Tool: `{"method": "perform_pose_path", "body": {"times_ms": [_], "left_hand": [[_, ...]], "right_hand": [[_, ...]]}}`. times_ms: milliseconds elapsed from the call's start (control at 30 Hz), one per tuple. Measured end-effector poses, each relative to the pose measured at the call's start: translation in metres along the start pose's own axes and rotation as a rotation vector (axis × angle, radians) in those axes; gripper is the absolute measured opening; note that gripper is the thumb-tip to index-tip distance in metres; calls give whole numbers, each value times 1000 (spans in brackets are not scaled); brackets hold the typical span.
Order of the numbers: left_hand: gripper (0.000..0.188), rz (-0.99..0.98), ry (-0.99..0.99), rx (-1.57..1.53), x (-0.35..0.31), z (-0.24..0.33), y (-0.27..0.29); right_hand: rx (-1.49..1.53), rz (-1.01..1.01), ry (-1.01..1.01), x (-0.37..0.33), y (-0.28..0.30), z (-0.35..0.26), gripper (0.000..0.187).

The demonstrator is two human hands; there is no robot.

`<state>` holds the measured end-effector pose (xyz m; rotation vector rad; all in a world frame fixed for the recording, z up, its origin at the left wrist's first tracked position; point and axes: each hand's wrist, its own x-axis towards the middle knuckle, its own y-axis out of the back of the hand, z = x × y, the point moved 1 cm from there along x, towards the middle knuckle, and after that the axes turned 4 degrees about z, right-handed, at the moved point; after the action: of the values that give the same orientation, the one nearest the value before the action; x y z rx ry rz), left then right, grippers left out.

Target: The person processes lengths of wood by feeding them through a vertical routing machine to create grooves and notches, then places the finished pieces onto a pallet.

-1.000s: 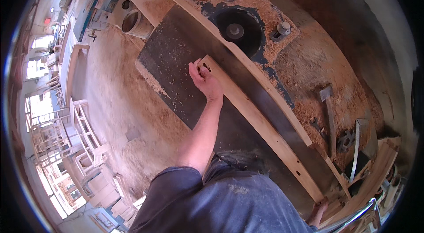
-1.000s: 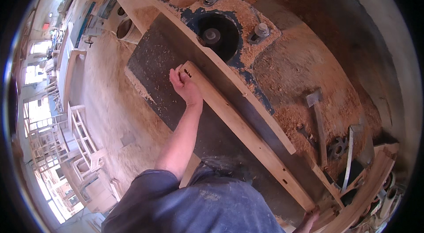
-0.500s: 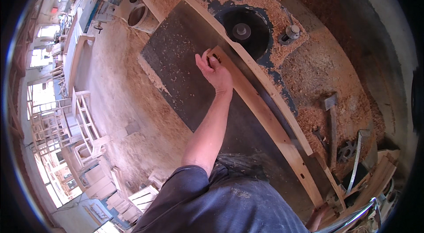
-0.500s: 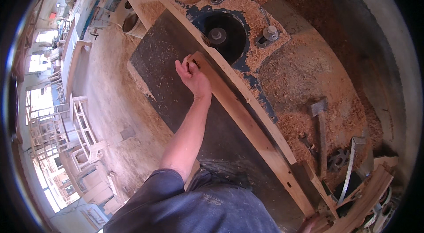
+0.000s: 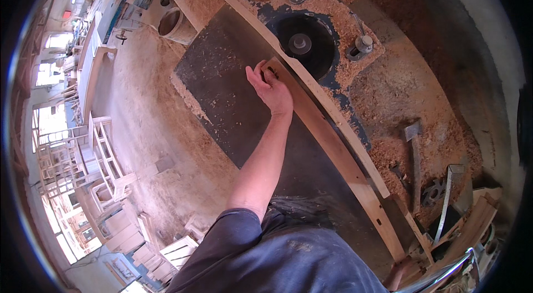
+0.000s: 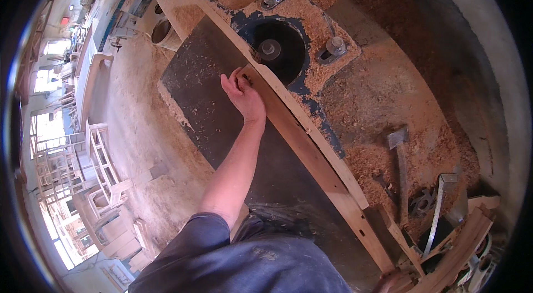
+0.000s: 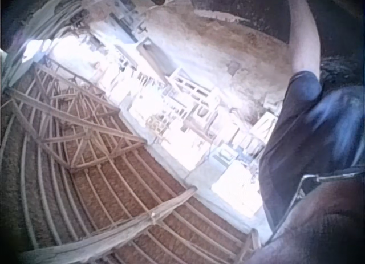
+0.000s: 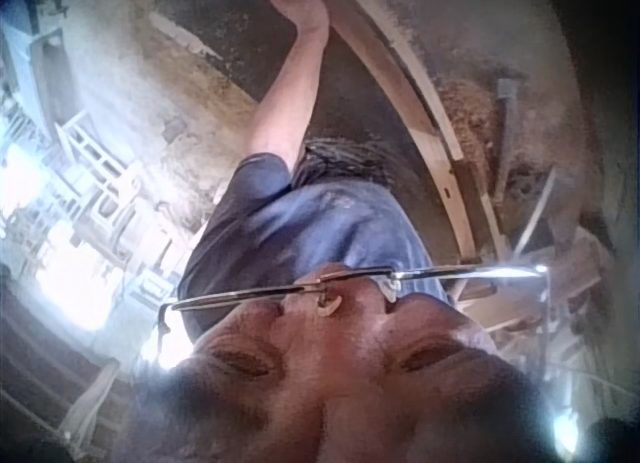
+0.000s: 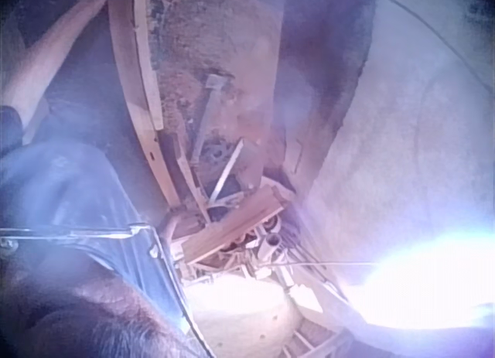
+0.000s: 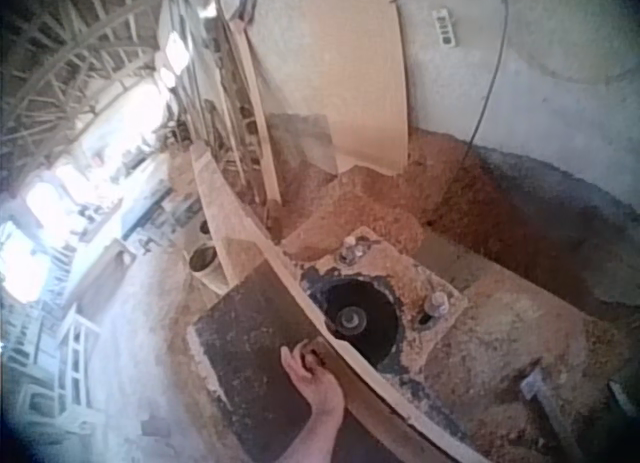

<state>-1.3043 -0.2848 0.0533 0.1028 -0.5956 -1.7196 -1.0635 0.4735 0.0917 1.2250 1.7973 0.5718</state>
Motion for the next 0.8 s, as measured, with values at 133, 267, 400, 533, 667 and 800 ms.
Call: {"method": "perform_pose_path", "body": {"times_ms": [133,267,400,533,667,800], "left_hand": [[49,-8,41,-63,0,4,-4],[48,-3,50,-126,2,-5,-6],[49,11,36,-115,5,-7,-10],[48,23,43,-71,5,4,-9],[49,19,95,-162,7,-2,-14],[50,0,135,-202,7,-7,-17]], "right_hand": [[-31,24,21,-28,-7,-9,53],[-46,-46,65,-1,-3,-1,51],[-9,-314,226,95,25,51,50],[-26,-174,51,43,-4,16,52],[-76,-328,334,12,7,7,52],[-166,-304,382,-1,8,9,49]]}}
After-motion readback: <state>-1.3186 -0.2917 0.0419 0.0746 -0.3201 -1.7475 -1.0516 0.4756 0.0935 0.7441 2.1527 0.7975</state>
